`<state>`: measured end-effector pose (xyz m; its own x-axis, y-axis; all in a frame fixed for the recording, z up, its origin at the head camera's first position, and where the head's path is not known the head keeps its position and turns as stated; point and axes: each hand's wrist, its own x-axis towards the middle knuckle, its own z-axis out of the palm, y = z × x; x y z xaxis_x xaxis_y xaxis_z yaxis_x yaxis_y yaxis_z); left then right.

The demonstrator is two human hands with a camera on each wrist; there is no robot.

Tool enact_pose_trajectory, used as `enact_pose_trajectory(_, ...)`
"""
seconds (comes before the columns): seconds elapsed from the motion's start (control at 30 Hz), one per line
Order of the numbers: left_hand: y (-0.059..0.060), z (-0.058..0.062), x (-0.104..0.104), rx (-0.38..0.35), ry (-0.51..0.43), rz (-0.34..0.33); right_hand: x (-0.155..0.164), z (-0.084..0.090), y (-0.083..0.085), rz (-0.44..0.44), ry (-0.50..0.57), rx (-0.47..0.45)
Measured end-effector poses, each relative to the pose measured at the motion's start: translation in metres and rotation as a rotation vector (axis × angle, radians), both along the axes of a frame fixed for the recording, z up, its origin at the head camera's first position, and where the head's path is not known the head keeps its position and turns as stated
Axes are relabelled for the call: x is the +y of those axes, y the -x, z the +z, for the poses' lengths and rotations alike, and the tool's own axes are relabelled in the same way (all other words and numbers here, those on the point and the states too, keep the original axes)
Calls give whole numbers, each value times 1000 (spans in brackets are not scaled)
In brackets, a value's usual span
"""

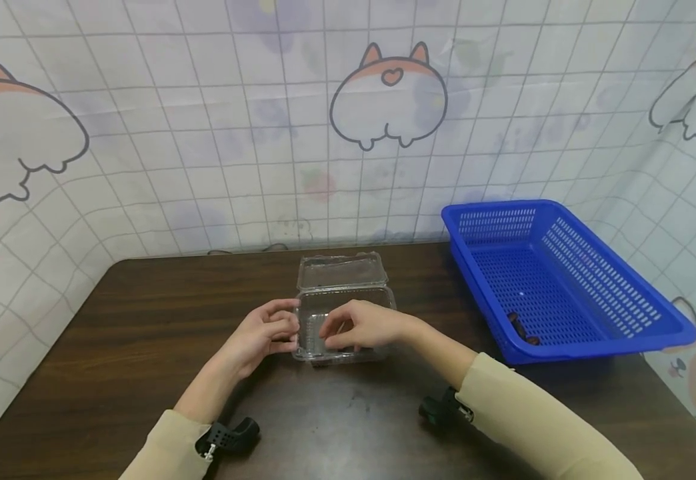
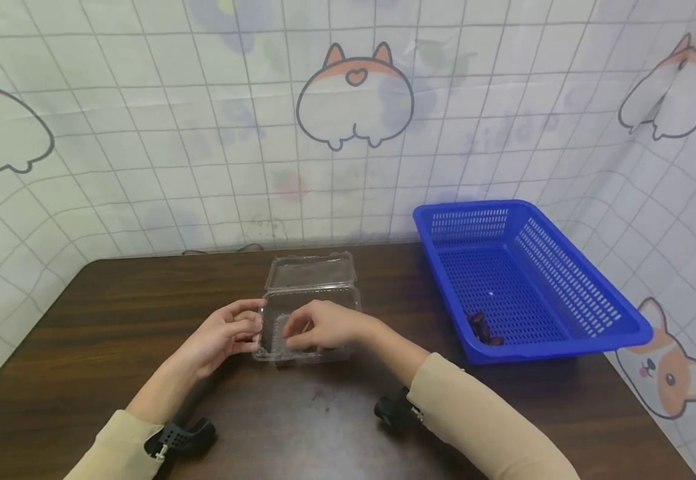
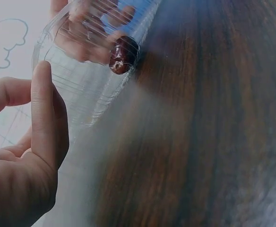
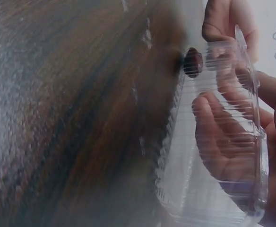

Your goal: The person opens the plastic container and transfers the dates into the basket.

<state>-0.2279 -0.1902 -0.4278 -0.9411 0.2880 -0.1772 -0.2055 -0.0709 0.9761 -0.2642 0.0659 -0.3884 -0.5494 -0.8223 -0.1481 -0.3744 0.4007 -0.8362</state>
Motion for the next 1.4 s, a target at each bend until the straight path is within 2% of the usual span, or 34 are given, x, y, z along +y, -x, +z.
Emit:
enact_pose_trajectory(0.4, -4, -1, -2, -7, 13, 1, -9, -13, 1, -2, -53, 28)
enact_pose_trajectory(0.8, -4, 3, -1, 7, 15, 2, -18, -14, 4, 37, -73, 63)
enact_pose_trajectory(1.4, -3, 1, 1, 17, 12, -2, -24, -17, 9, 97, -77, 99)
